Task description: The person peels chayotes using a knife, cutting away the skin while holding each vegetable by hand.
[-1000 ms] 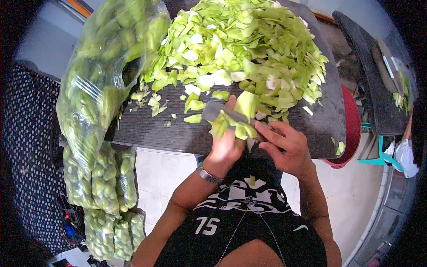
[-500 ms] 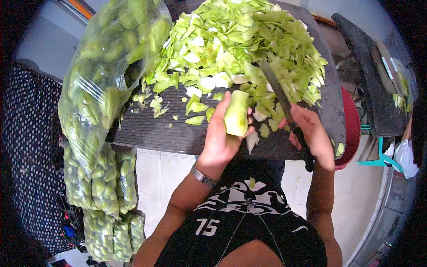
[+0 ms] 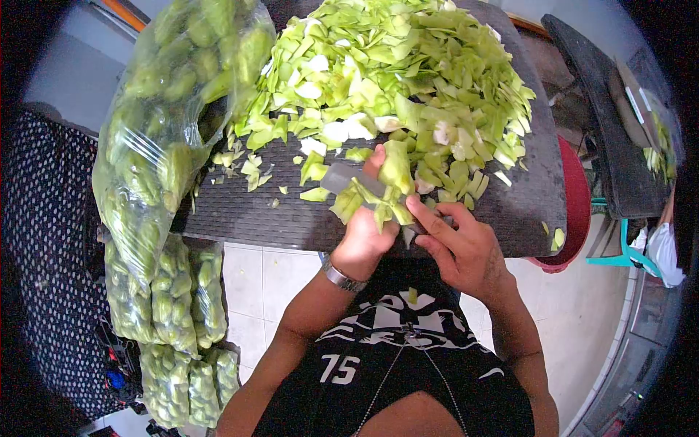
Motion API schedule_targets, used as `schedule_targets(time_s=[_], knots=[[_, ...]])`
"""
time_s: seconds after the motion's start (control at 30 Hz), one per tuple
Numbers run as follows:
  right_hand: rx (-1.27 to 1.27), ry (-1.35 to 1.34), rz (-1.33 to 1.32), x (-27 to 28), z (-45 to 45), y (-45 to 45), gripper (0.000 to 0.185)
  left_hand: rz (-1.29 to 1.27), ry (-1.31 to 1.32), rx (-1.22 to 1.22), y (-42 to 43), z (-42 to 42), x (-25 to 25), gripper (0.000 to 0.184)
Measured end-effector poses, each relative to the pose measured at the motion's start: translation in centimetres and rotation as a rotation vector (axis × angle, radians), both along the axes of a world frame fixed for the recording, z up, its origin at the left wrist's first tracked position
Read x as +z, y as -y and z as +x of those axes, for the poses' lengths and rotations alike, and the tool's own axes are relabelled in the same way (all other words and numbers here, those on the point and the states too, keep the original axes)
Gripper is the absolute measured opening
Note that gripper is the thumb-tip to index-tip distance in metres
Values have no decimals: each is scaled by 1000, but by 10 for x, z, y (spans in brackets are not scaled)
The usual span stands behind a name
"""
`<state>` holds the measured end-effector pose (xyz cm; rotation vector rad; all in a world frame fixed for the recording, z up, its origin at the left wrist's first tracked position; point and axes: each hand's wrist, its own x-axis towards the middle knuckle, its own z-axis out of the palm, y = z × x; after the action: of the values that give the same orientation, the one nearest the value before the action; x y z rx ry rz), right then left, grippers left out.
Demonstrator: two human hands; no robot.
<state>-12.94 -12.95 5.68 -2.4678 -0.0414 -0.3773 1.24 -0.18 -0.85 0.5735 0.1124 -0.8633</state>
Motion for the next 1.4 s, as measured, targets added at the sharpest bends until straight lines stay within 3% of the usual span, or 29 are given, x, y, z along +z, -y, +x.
schedule_targets(time_s=[0.3, 0.37, 0.5, 0.57, 0.63, 0.7, 0.73, 0.83, 0.93, 1.07, 1.13, 1.17, 1.27, 1.4], knots=[[-16, 23, -106, -6, 1, 1, 55, -145, -32, -97, -5, 2, -4, 44], [-22, 37, -105, -7, 1, 2, 54, -5, 72, 33, 0, -9, 7, 47], [-25, 53, -73, -8, 1, 4, 52, -40, 269, 126, -1, -15, -5, 54], [-41, 56, -45, -9, 2, 8, 50, 18, 326, 262, 4, -22, -5, 48], [-68, 62, -26, -14, 6, 19, 48, 50, 278, 207, 3, -19, 6, 43], [-89, 24, 44, -28, 10, 51, 44, 60, 125, -43, -6, 1, 22, 39], [-100, 5, 78, -29, 13, 58, 42, 107, 93, -27, -3, 1, 30, 38], [-395, -560, 790, 5, 12, 60, 39, 181, 18, -3, 1, 3, 40, 35], [-293, -561, 866, 1, 8, 56, 40, 212, 10, -31, 3, 7, 33, 36], [-44, 113, 51, -13, 4, 19, 46, 170, 47, 56, 10, 1, 16, 41], [-60, -17, 30, -1, -2, 7, 50, 126, 58, 130, 7, -8, 1, 43], [-64, -13, 6, -2, -2, 6, 49, -47, -24, -32, -1, 2, -11, 46], [-119, -63, -48, -4, 0, 11, 49, 210, 146, 242, 12, -16, -1, 47], [-178, 22, 130, -16, 4, 32, 49, 24, 64, -163, -6, 9, 6, 42]])
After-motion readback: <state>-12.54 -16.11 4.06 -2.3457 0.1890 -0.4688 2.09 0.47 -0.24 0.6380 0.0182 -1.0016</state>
